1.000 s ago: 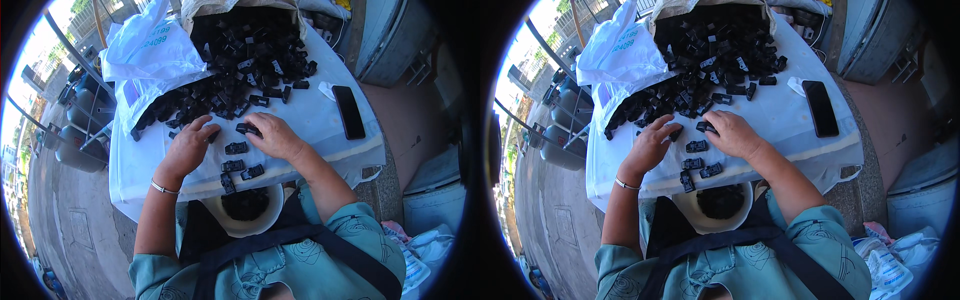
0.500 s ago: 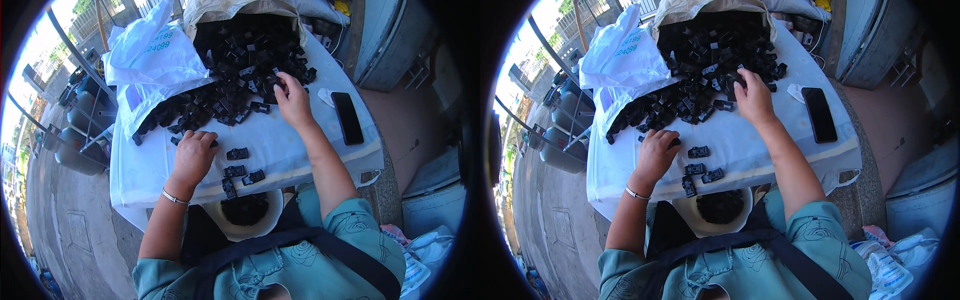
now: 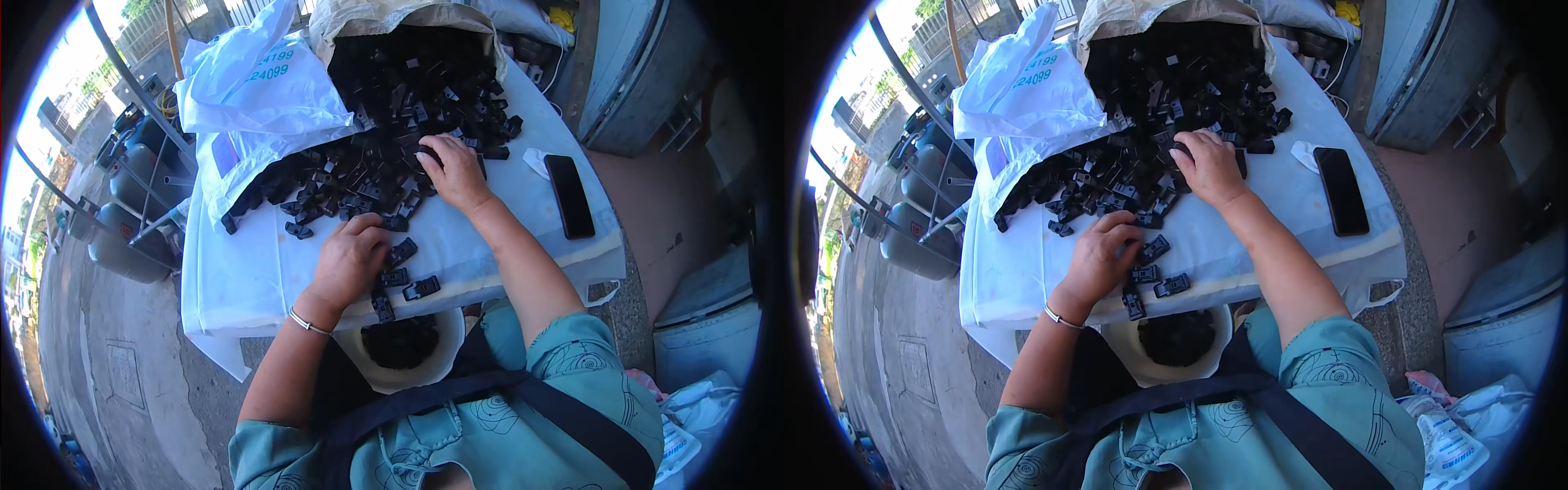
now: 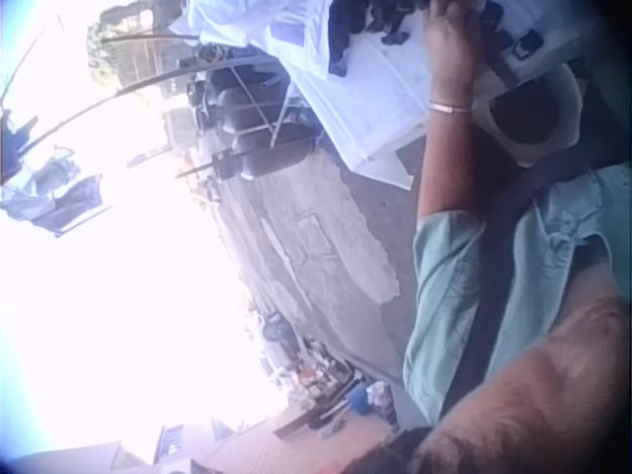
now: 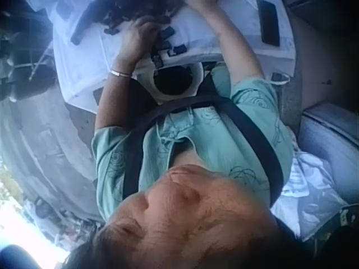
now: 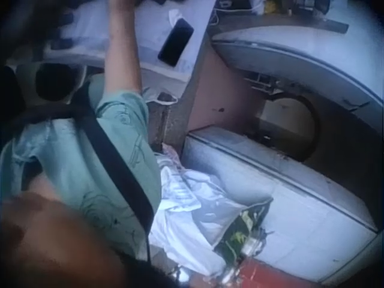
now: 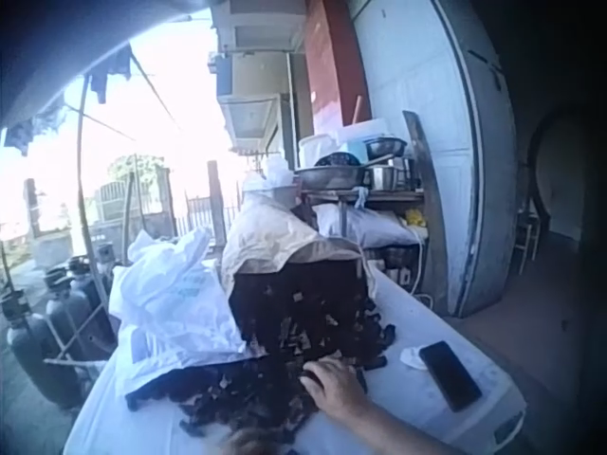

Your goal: Sorting small black plastic components from a pile on a table into a container.

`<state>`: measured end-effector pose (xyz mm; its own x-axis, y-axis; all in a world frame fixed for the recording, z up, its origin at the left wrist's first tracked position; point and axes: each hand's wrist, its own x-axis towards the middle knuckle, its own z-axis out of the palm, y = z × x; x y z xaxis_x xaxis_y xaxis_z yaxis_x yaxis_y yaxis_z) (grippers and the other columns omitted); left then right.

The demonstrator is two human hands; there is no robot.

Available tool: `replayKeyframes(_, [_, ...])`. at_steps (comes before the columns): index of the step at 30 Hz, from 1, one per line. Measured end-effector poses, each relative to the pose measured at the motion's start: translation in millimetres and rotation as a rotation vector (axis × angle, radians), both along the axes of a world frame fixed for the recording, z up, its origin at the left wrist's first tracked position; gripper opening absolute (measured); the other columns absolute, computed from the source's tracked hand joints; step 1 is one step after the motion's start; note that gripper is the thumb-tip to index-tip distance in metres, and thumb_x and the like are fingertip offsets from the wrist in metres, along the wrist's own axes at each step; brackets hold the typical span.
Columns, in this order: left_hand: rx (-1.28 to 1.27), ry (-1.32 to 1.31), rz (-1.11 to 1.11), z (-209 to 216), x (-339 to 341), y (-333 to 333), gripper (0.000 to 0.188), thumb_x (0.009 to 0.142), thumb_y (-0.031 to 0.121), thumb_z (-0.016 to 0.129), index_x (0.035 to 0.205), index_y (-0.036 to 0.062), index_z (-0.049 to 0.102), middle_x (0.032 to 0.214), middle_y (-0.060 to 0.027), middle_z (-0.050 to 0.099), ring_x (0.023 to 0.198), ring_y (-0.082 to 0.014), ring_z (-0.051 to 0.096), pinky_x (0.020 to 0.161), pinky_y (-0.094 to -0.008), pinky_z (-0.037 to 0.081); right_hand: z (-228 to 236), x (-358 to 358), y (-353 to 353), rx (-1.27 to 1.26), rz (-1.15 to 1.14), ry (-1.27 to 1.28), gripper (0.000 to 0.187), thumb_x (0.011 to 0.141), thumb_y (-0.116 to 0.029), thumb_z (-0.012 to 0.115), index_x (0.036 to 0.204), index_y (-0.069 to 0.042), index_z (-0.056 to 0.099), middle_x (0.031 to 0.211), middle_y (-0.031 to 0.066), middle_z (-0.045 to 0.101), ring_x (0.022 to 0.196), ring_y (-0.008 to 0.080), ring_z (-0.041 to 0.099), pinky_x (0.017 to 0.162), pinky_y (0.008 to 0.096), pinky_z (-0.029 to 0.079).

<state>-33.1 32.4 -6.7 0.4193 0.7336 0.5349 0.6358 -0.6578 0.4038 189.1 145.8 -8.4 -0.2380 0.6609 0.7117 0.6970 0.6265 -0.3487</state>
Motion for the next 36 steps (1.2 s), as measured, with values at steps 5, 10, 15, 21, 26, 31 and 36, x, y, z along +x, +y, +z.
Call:
replayKeyframes(5, [-0.082,0.011,-0.156,2,-12,-6,0.028,0.072,0.003,0.068,0.098,0.0098,0.064,0.109,-0.0099,0.064,0.090,-0.0314,0.063,0.080,-0.0381,0.052,23,-3,-55,0.051,0.018,-0.012,0.025,0.086,-0.017,0.067,0.106,-0.003,0.063,0.100,0.0147,0.065,0.090,0.0337,0.063,0.078,0.0391,0.052])
replayKeyframes(10, [-0.136,-0.065,-0.038,1,-10,-14,0.039,0.070,0.002,0.069,0.107,0.0097,0.062,0.108,-0.0102,0.065,0.091,-0.0325,0.063,0.082,-0.0393,0.051,8,-5,-97,-0.242,0.288,0.007,0.031,0.082,-0.012,0.070,0.111,-0.003,0.061,0.099,0.0155,0.064,0.088,0.0342,0.063,0.076,0.0393,0.053])
replayKeyframes(15, [-0.173,-0.038,0.082,-8,-18,-16,0.048,0.073,0.001,0.073,0.118,0.0061,0.058,0.100,-0.0118,0.064,0.094,-0.0255,0.066,0.083,-0.0349,0.054,8,0,-116,-0.408,0.384,-0.095,0.033,0.081,-0.008,0.068,0.113,-0.004,0.061,0.102,0.0157,0.064,0.093,0.0329,0.063,0.082,0.0375,0.052])
replayKeyframes(21, [-0.358,-0.122,0.035,-7,-14,-20,0.053,0.072,-0.001,0.076,0.121,0.0053,0.056,0.097,-0.0089,0.064,0.090,-0.0202,0.066,0.080,-0.0321,0.056,-2,-19,-114,-0.215,0.482,0.089,0.037,0.079,-0.003,0.068,0.115,-0.006,0.064,0.107,0.0129,0.065,0.094,0.0297,0.063,0.085,0.0381,0.051])
replayKeyframes(26, [-0.326,-0.181,0.007,-10,-12,-20,0.053,0.071,0.004,0.076,0.119,0.0058,0.056,0.099,-0.0098,0.066,0.088,-0.0234,0.065,0.081,-0.0340,0.054,-5,-23,-113,-0.279,0.497,-0.043,0.035,0.079,-0.004,0.068,0.114,-0.008,0.066,0.108,0.0092,0.066,0.095,0.0272,0.062,0.085,0.0365,0.050])
replayKeyframes(31, [-0.274,-0.082,-0.006,-3,-13,-21,0.049,0.074,0.001,0.076,0.119,0.0040,0.057,0.104,-0.0113,0.063,0.085,-0.0202,0.067,0.079,-0.0313,0.056,-2,-23,-122,-0.170,0.394,-0.202,0.030,0.084,-0.015,0.062,0.114,-0.013,0.067,0.104,0.0026,0.065,0.094,0.0212,0.059,0.081,0.0375,0.045])
replayKeyframes(36, [-0.501,-0.206,0.000,16,-13,-7,0.033,0.079,0.007,0.072,0.110,0.0024,0.063,0.101,-0.0118,0.064,0.076,-0.0176,0.066,0.067,-0.0282,0.053,5,-21,-134,-0.219,0.318,-0.328,0.030,0.087,-0.020,0.062,0.116,-0.012,0.066,0.113,0.0075,0.064,0.101,0.0268,0.060,0.085,0.0409,0.045])
